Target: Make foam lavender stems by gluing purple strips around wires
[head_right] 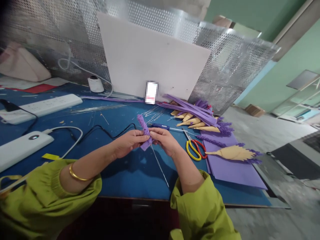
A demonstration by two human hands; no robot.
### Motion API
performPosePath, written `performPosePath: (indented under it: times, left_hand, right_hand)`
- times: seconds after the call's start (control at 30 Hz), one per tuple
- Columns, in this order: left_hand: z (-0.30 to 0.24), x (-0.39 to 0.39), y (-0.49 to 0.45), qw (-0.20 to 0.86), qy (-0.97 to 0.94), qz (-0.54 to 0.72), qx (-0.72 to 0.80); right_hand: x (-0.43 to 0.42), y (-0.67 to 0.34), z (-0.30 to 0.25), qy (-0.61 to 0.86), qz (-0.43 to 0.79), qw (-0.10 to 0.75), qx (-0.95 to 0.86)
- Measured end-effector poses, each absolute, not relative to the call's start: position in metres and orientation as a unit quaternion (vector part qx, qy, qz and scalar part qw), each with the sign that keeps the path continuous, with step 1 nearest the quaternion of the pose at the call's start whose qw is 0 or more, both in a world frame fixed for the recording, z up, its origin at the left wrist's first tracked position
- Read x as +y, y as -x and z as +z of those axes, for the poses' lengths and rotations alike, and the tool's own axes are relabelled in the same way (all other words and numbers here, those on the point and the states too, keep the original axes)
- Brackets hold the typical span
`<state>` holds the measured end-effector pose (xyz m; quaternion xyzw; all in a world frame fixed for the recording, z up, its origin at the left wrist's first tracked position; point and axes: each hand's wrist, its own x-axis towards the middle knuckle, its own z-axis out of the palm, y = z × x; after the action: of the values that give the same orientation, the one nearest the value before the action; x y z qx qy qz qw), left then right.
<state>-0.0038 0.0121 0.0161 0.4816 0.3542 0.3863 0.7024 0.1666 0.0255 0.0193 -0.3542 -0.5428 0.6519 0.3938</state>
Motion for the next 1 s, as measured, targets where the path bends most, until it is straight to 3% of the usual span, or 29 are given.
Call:
performPosePath:
  times: [0.43, 0.6, 1.0]
  left_hand:
    - [0.021, 0.0078, 0.0042, 0.691, -0.468, 0.349, 0.425]
    - [0.0194, 0.0102, 0.0035, 0.733, -0.417, 0.369, 0.39]
    - [0.0225, 0.008, 0.0058, 0.751, -0.448, 0.337, 0.348]
  right_hand:
    - [0.0273, -0.1666, 0.0166, 0.335, 0.663, 0.431, -0.512]
    - [0.0293, -0.1718, 0.0178, 0.255, 0.713, 0.39, -0.524]
    - [0.0309, -0.1717, 0.0146, 0.268, 0.713, 0.435, -0.48]
